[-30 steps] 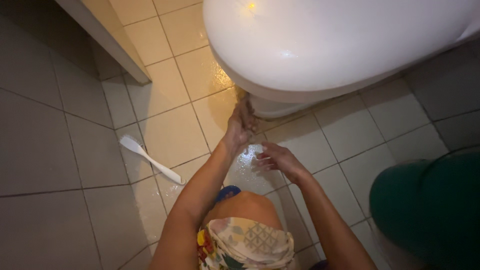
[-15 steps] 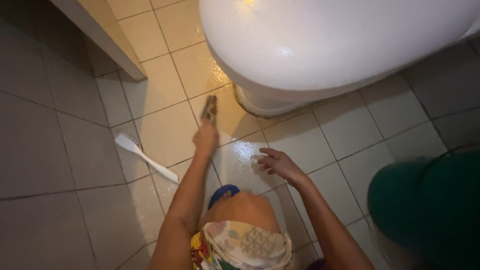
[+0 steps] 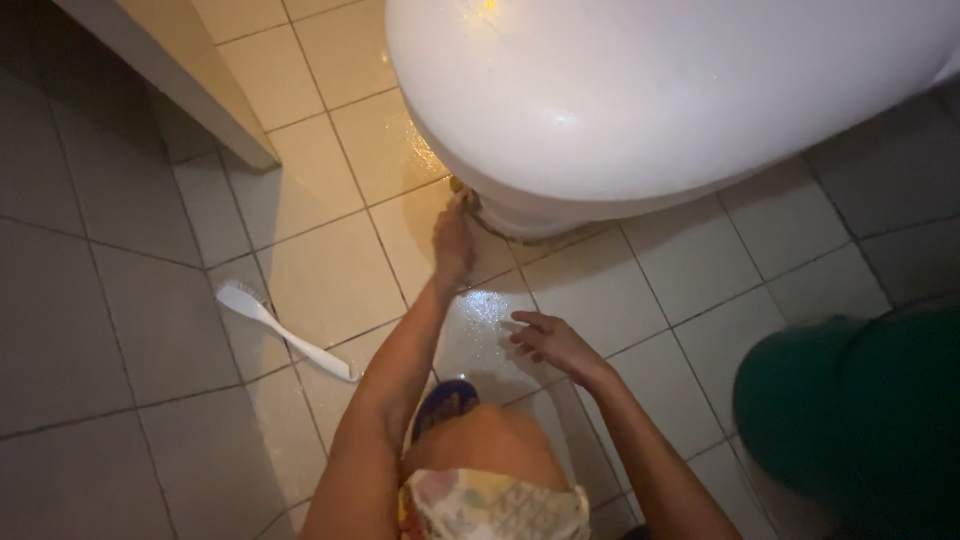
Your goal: The person scrubs the exterior of a white toilet with a brush and water, then rinses the toilet tank and a green scoop with water from a bucket. The person uses a green bucket and scoop to transfer water and a brush to scrub surfaces.
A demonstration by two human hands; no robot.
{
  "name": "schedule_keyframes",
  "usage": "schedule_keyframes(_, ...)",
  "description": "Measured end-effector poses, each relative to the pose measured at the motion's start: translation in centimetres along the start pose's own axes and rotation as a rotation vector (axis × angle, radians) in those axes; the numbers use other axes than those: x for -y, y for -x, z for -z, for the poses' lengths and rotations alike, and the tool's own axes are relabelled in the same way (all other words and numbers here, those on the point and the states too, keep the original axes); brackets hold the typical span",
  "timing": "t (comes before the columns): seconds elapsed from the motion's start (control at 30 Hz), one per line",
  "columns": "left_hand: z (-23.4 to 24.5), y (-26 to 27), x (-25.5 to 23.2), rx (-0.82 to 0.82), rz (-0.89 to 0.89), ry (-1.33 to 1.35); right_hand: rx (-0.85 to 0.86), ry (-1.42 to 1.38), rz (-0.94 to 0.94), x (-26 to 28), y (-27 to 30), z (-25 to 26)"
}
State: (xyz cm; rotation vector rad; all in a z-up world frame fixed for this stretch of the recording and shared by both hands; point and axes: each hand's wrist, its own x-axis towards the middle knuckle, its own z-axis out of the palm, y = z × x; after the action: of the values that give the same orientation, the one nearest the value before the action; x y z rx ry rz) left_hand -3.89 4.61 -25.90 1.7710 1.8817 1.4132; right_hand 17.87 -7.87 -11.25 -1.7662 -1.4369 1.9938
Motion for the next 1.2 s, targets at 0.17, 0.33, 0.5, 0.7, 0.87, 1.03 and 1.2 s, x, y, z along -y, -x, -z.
schedule_keyframes(0.17,0.1,4.2,-5.2,0.167,1.176,1.060,-0.046,-0.005,-0.012,0.1,-1.2,0.8)
schedule_keyframes(0.33,0.6,2.4,-10.9,0.048,1.414,1.578,-0.152,-0.135,0.045,1.7,-1.4,2.2)
schedule_keyframes(0.5,4.0,-3.5,-18.7,0.078,1.377,1.660,-0.279,-0.143,0.027,3.9,0.0,3.6)
schedule_keyframes(0.7,11.8,-1.1,-20.7,0.281,1.475,1.557,-0.247,-0.287,0.121,2.6,2.3,5.7)
schedule_keyframes(0.87,6.2,-4.2,-20.4,0.196,1.280,1.575,-0.237,-0.270,0.095,3.4,2.7,5.9)
schedule_keyframes(1.03,6.1,-1.5,-18.2,0.186,1.417,1.563,-0.221,-0.277,0.140,3.8,3.6,5.8)
schedule_keyframes(1.2,8.5,0.2,-16.4,0.552,1.417,1.780,-0.224,-0.267,0.159,5.6,3.9,5.4)
